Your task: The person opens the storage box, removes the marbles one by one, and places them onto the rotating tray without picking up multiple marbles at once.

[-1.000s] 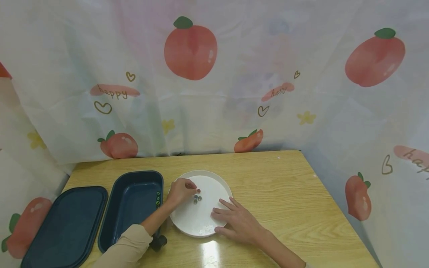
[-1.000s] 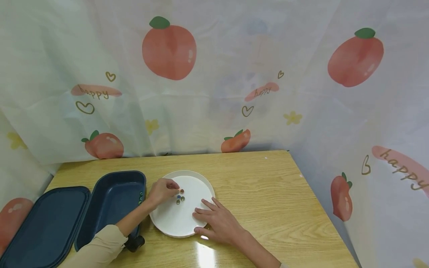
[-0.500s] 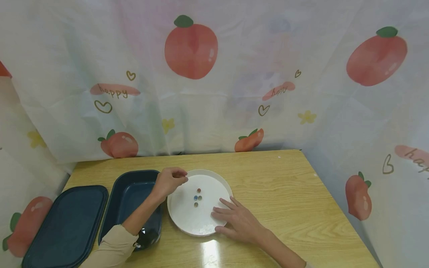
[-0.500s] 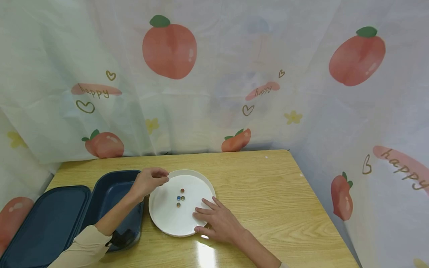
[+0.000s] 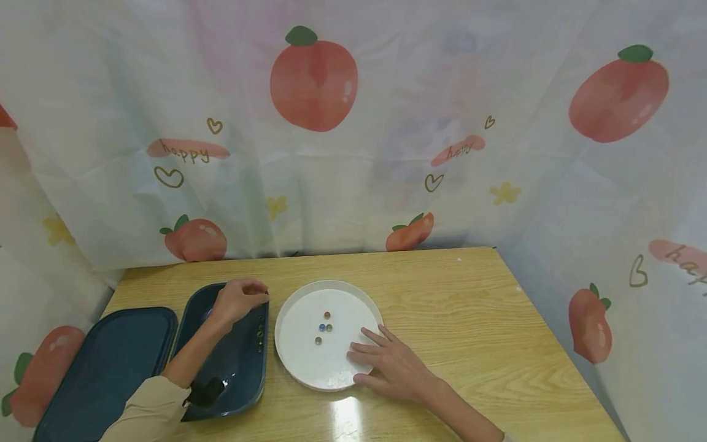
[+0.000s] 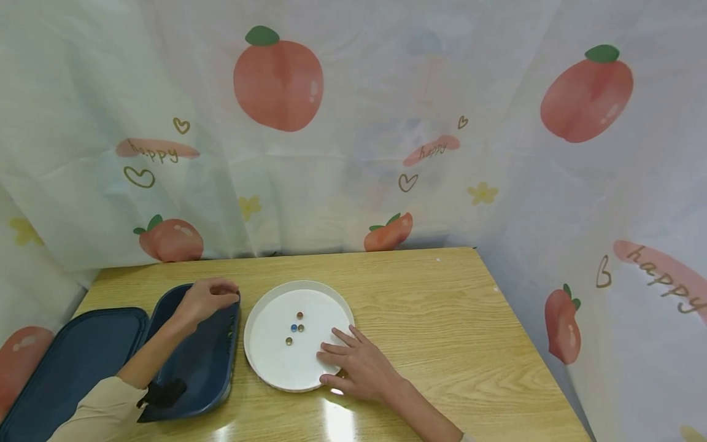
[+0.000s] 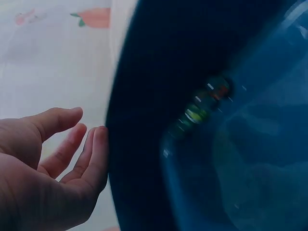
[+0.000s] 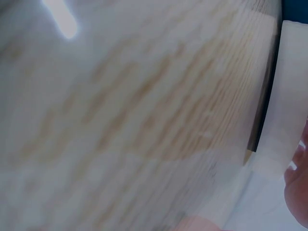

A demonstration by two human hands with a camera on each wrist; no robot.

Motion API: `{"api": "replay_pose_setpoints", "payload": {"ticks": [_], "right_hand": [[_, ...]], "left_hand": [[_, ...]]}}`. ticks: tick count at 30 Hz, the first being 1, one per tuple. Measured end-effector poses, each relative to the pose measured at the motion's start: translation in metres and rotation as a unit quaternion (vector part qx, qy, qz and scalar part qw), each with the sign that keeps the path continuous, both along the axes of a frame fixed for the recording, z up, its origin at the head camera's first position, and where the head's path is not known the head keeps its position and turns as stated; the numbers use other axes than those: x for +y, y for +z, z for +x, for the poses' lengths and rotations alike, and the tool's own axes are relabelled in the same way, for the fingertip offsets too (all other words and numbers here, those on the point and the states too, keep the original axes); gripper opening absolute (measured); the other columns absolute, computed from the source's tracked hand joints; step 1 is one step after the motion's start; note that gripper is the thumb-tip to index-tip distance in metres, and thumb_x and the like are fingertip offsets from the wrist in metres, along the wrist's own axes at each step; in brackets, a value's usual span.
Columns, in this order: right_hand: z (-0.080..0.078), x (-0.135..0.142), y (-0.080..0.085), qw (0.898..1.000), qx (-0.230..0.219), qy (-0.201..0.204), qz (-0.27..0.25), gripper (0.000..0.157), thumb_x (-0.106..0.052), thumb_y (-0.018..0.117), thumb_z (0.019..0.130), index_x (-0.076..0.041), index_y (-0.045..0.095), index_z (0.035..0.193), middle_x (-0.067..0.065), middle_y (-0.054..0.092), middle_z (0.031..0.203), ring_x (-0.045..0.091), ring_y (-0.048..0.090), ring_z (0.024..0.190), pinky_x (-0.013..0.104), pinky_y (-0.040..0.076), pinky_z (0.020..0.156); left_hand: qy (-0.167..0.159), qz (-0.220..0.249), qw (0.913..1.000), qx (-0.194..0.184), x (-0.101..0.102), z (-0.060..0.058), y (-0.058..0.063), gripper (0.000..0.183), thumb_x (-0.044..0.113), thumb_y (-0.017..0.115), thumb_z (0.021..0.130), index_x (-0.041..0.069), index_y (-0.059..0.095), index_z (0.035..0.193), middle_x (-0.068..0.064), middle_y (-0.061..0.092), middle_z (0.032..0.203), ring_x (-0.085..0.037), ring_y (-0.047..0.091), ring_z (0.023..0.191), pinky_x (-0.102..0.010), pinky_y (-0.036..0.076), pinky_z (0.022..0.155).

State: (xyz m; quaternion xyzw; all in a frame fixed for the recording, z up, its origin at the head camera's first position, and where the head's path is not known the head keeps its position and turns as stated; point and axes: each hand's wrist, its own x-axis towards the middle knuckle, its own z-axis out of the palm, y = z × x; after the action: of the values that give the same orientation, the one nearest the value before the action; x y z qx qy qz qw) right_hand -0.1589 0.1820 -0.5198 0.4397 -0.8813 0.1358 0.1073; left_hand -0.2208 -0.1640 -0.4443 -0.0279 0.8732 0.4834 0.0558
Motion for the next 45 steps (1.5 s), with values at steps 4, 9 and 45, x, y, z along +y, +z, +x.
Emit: {"api": "replay_pose_setpoints", "payload": {"ticks": [4, 9, 45], "right_hand": [[0.000, 0.000, 0.000, 1.000, 0.000, -0.001, 0.004, 0.043, -0.052, 0.050, 0.089, -0.025, 0.063, 0.120, -0.008, 0.056, 0.125, 0.022, 0.039, 0.127, 0.049, 0.023, 0.104], [-0.001, 0.001, -0.001, 1.000, 0.003, -0.001, 0.004, 0.043, -0.052, 0.050, 0.089, -0.025, 0.063, 0.120, -0.008, 0.056, 0.125, 0.022, 0.039, 0.127, 0.049, 0.023, 0.104], [0.001, 0.000, -0.001, 1.000, -0.004, -0.006, 0.006, 0.045, -0.053, 0.048, 0.090, -0.025, 0.061, 0.121, -0.009, 0.055, 0.126, 0.021, 0.036, 0.129, 0.047, 0.021, 0.105]], "left_hand": [[-0.001, -0.023, 0.9994, -0.025, -0.009, -0.001, -0.009, 0.023, 0.015, 0.067, 0.084, 0.004, 0.066, 0.104, -0.010, 0.064, 0.096, -0.026, 0.059, 0.083, -0.039, 0.049, 0.069], [-0.014, -0.050, 0.9977, -0.043, -0.014, -0.004, -0.021, 0.022, 0.014, 0.068, 0.082, 0.003, 0.067, 0.101, -0.008, 0.065, 0.090, -0.022, 0.060, 0.078, -0.037, 0.049, 0.067], [-0.014, -0.087, 0.9951, -0.046, -0.019, -0.007, -0.040, 0.011, 0.008, 0.065, 0.081, 0.002, 0.070, 0.088, -0.006, 0.064, 0.079, -0.018, 0.059, 0.071, -0.036, 0.049, 0.064]]}}
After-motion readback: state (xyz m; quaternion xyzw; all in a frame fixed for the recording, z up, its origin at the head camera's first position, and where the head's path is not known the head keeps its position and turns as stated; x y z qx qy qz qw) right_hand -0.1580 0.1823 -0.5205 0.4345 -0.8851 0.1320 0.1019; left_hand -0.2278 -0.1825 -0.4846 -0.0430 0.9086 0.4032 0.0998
